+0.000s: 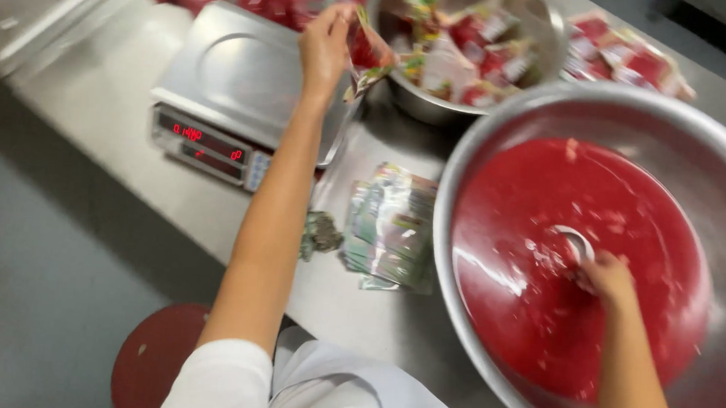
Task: The person fills clear plastic packets with a red sauce from a large metal basin, then places each packet on a digital scale to verify the weight before moving it to a metal bowl.
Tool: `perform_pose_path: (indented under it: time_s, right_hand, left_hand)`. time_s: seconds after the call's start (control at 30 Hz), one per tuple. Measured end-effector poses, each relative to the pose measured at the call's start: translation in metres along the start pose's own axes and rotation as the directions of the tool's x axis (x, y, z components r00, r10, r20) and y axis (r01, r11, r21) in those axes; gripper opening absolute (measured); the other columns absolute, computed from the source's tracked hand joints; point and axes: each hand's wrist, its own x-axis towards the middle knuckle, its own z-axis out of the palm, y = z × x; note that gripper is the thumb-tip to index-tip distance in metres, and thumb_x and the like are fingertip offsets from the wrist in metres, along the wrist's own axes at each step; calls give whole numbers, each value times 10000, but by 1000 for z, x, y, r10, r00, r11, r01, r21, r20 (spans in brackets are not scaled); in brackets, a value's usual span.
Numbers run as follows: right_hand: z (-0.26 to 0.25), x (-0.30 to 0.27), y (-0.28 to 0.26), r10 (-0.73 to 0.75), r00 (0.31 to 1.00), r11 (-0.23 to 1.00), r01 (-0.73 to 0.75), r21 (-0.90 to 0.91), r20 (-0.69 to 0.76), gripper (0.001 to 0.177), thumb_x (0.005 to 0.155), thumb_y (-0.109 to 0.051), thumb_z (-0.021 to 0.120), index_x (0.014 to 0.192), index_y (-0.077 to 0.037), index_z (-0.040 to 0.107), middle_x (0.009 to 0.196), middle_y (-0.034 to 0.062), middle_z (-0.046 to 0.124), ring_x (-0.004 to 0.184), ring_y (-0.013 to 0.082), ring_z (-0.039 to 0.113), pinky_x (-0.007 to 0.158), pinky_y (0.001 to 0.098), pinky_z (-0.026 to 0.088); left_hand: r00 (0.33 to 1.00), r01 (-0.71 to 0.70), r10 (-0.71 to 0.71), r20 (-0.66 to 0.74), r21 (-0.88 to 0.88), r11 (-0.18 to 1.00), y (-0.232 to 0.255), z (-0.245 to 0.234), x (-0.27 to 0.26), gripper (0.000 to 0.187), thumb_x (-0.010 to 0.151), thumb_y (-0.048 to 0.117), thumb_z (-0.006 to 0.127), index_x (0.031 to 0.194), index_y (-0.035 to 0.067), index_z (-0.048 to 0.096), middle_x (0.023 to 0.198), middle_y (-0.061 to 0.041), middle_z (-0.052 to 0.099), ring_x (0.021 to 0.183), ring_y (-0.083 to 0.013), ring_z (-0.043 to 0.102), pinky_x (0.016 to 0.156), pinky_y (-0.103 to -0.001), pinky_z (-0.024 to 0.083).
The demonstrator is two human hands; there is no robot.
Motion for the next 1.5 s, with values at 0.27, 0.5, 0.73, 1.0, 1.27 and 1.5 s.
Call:
perform_pose_path:
  time_s: [0.27, 0.5, 0.73, 1.0, 1.27, 1.5]
  right_hand:
    - [23, -46, -33, -7, 1000, 996, 6, -88, -17, 156, 891, -140, 600, 1025, -70, 642, 821, 113, 664, 616, 211, 623, 573, 314, 542]
    - [39, 25, 46, -125, 981, 956, 79, -282, -151, 287, 801, -192, 664, 1070, -112, 726, 656, 158, 686, 465, 257, 677, 577, 395, 590]
    - [-14, -21, 25, -88, 985, 984, 63, -166, -149, 295, 836, -199, 623, 1111, -129, 703, 720, 111, 723, 564, 234, 708, 648, 336, 562]
    - [-41, -86, -28, -147, 982, 982, 159, 102, -116, 217, 807, -70, 660, 1011, -11, 707, 675, 205, 654, 492, 295, 655, 455, 391, 539]
    - [-77, -116, -88, -323, 945, 941, 327, 91, -59, 236, 841, -131, 631, 1022, 11, 684, 625, 156, 604, 468, 210, 580, 437, 284, 442]
    - [-103, -162, -146, -413, 904, 898, 384, -215, -113, 288, 817, -121, 620, 1071, -12, 703, 738, 148, 691, 546, 248, 664, 526, 347, 536]
  left_hand:
    - [889, 192, 157, 431, -660, 726, 168, 127, -117, 298, 968, 302, 572, 1129, 96, 714, 1083, -27, 723, 720, -71, 544, 529, -202, 436]
    - [629, 539, -221, 745, -214, 815, 162, 208, -255, 180, 890, 427, 664, 1007, 324, 752, 428, -14, 592, 366, -152, 618, 344, -264, 535]
    - [585, 462, -224, 779, -94, 882, 170, 202, -256, 204, 891, 419, 650, 1051, 330, 740, 509, -20, 644, 587, -196, 704, 575, -351, 608]
    - [549, 241, -180, 816, 52, 969, 149, 216, -265, 233, 931, 429, 563, 1064, 347, 736, 901, 4, 757, 971, -257, 702, 856, -397, 579]
    - [519, 214, -188, 834, 86, 973, 150, 215, -266, 275, 942, 356, 513, 1023, 250, 754, 891, -104, 750, 975, -354, 690, 847, -451, 569]
    - [496, 227, -183, 849, 76, 971, 163, 206, -263, 315, 933, 377, 494, 900, 213, 761, 840, -131, 739, 961, -372, 689, 819, -441, 568]
